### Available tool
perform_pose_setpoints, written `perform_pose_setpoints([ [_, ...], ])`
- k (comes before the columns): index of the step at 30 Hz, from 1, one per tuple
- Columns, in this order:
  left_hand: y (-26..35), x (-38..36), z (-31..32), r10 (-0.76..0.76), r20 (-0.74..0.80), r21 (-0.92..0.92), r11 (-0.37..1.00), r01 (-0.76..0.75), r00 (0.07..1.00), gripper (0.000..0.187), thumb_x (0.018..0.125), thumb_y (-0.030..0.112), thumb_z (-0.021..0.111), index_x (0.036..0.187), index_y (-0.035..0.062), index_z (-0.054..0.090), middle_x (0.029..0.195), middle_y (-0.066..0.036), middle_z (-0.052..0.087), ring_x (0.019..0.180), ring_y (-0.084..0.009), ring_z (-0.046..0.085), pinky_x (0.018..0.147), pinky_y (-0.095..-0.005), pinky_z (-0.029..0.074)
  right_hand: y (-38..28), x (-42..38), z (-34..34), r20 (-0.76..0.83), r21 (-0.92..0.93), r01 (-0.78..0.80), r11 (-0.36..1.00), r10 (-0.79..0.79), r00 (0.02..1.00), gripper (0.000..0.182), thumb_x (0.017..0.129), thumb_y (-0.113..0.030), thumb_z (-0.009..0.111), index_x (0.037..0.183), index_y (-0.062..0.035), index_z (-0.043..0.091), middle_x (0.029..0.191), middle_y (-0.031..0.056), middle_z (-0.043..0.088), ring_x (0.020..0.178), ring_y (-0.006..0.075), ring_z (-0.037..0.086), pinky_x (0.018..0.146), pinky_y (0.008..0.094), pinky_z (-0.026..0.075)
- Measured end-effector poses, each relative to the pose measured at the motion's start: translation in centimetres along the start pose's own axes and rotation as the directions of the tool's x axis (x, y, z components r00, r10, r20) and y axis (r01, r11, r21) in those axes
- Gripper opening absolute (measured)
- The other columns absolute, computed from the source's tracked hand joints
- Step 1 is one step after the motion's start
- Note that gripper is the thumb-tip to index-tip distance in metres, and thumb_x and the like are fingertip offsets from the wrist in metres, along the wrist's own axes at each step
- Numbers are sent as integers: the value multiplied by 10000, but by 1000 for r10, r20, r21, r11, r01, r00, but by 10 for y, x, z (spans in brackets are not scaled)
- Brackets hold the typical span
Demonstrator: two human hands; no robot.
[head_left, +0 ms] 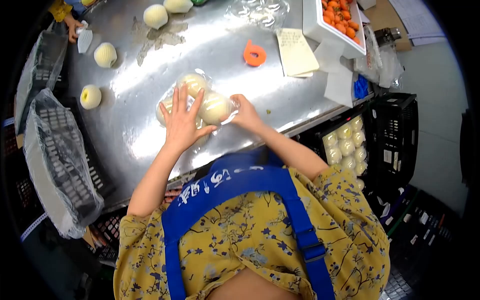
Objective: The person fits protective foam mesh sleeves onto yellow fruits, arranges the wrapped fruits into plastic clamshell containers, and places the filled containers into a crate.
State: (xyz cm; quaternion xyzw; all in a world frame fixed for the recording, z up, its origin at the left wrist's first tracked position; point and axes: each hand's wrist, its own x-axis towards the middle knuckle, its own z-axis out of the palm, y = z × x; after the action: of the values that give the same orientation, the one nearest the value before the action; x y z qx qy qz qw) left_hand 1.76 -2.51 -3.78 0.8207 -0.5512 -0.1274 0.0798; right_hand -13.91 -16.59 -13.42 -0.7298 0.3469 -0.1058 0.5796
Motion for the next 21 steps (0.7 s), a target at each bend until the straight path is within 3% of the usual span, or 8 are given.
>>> perform_pose_setpoints([
  [3,10,-10,9,42,10,31,999,-43,999,1019,565,522,769,1416,272,268,1501,-129,89,1372,-391,46,968,-720,132,7,-5,-11,229,393,-134,910,45,972,600,694,-229,745,1159,26,464,1016,160,610,878,212,619,770,308,488],
  [7,13,-16,18,19,-8,77,997,-18,1000,1001,565,479,785,1409,275,285,1503,-131,96,1376,-377,63,983,-698,143,4,-12,-26,478,720,-544,432,259,839,372,811,-118,605,1138,40,523,999,143,633,866,188,624,791,301,486],
  [8,12,-20,19,23,-29,74,997,-21,999,995,567,471,786,1407,269,293,1502,-135,101,1377,-373,71,986,-691,146,29,-5,-21,466,558,-243,793,-58,883,316,865,-124,533,1123,57,504,999,188,618,897,239,624,801,322,507],
  [9,16,-11,24,69,-70,48,997,-65,995,988,568,463,788,1404,263,301,1501,-139,106,1377,-370,79,990,-684,150,66,10,-18,512,290,189,938,-319,797,277,919,-129,462,1108,73,485,999,233,603,927,290,624,811,343,528],
  [11,9,-13,41,56,-69,-74,995,-61,996,975,577,439,790,1400,221,316,1502,-140,117,1376,-367,95,994,-671,154,42,11,-1,315,354,-419,836,315,895,328,896,-206,518,1072,70,494,865,204,638,696,241,662,623,328,555],
  [13,21,-10,28,18,-4,195,981,-16,1000,1023,569,438,793,1416,186,278,1504,-147,108,1375,-381,82,989,-681,147,14,13,-4,302,325,-402,856,309,902,329,891,-217,523,1070,57,490,814,187,643,645,221,663,533,310,541],
  [16,21,-12,29,61,-24,220,974,-55,998,1072,559,448,792,1436,199,227,1509,-139,83,1375,-384,73,983,-689,158,23,12,7,170,327,-250,911,204,964,207,861,-179,523,857,27,546,655,135,619,549,191,642,491,291,531],
  [21,24,-11,33,67,-44,241,969,-55,997,1077,562,457,787,1439,197,218,1509,-138,81,1379,-375,62,990,-684,151,20,6,12,1,221,-132,966,135,991,222,841,-225,546,819,-4,548,628,121,621,535,195,636,501,326,530],
])
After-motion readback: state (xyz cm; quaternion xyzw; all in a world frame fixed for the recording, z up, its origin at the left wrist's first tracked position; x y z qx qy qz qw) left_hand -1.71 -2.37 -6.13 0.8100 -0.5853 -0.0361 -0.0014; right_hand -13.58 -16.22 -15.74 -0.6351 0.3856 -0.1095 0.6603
